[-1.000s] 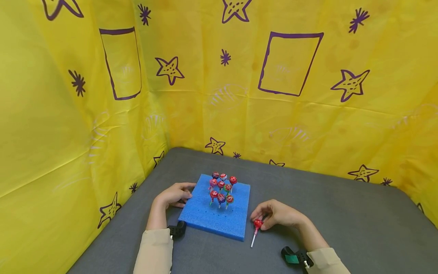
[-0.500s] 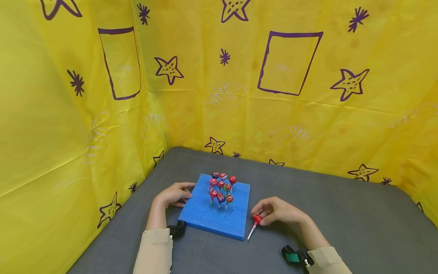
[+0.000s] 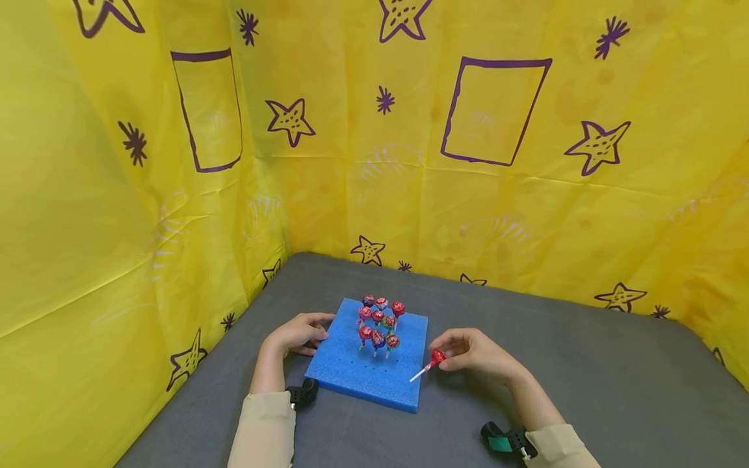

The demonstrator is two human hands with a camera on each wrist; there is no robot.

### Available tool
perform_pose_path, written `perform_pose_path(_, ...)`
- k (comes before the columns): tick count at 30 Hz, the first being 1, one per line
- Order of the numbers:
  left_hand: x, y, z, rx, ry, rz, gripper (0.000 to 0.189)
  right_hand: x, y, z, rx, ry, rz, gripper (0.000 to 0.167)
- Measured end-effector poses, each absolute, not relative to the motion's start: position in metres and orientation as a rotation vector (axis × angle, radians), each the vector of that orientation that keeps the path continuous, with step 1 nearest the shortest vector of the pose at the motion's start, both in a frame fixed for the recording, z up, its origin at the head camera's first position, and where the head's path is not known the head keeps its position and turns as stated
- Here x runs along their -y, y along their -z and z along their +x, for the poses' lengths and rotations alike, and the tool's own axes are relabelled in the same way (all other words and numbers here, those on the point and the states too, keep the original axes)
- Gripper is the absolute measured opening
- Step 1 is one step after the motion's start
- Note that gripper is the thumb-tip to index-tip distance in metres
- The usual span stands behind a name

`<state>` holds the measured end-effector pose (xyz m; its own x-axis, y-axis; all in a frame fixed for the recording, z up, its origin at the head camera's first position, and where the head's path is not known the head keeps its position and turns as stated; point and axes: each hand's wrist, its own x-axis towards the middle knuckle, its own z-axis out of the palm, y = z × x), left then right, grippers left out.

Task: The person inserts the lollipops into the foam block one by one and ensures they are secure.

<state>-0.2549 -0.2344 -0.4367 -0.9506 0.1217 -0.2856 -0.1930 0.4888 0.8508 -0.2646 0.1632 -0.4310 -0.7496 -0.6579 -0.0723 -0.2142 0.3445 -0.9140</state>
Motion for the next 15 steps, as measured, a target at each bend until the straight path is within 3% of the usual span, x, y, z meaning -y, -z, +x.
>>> perform_pose_path(15, 0.234, 0.437, -0.256, -2.432, -1.444, -0.07, 0.051, -0.151, 0.424, -0.268, -2.341, 1.548, -0.635, 0.043)
